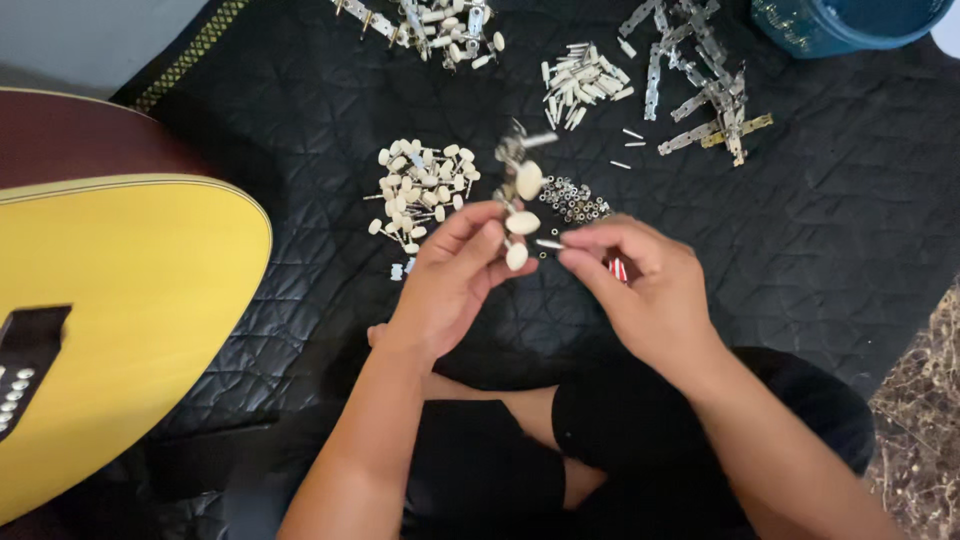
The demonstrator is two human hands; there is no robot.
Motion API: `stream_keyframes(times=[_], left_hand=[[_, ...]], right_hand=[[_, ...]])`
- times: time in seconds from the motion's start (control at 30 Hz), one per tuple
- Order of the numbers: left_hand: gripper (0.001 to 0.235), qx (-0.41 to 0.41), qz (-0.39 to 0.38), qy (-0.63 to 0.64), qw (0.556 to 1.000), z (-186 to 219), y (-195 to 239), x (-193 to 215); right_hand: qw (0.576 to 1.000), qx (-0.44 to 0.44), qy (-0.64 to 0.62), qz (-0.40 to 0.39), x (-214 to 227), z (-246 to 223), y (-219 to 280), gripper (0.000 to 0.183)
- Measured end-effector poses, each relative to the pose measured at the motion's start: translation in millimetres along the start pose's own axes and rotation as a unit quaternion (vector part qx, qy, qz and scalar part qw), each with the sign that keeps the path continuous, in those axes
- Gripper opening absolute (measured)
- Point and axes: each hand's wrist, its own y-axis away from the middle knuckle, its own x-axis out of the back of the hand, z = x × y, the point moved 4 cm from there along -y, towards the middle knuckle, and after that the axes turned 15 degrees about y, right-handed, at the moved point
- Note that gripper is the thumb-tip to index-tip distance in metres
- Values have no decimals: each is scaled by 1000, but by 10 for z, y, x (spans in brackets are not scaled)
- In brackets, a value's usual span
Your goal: The person assembles guitar tuning machines by hand, inserting white plastic knobs into metal casings and securing them with washers and screws using a screwdriver. They handle multiple small parts laid out on a black mat and repeat the process for several units.
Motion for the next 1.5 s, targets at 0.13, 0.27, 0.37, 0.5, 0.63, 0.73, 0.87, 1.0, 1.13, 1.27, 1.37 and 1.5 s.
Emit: stream_keyframes(times=[0.13, 0.27, 0.37, 0.5, 0.63, 0.73, 0.87, 1.0, 1.13, 1.27, 1.37, 1.5], left_hand=[[25, 26, -7, 0, 1000, -113, 61, -67], [27, 49, -2, -39, 998, -256, 55, -7], [28, 60, 6, -57, 997, -301, 49, 30], [29, 77, 14, -81, 994, -279, 54, 29], [28, 87, 21, -85, 992, -284, 77, -10], [29, 92, 19, -87, 992, -261, 100, -38], [29, 99, 16, -87, 991, -258, 103, -20], [26, 105, 3, -86, 991, -299, 64, 23], [27, 105, 4, -108, 989, -286, 41, 97], [26, 97, 17, -176, 980, -170, 7, 71], [25, 96, 47, -261, 959, -67, -48, 111], [23, 123, 128, -411, 894, 67, -24, 196]], right_hand=[[991, -70, -113, 21, -199, 306, 204, 12], [976, -106, -187, 21, -316, 499, 250, 10], [972, -118, -205, 3, -385, 574, 257, 10], [968, -130, -214, -12, -396, 601, 253, 12], [965, -125, -229, -16, -376, 631, 236, 11], [966, -116, -232, -18, -338, 592, 209, 11], [950, -160, -266, -25, -370, 613, 200, 15], [939, -187, -288, -25, -451, 765, 232, 19], [936, -200, -288, -25, -427, 678, 182, 18], [945, -206, -248, -47, -440, 659, 156, 16], [974, -174, -111, -92, -319, 740, 41, 18], [892, -133, 370, -222, -358, 1350, 91, 32]])
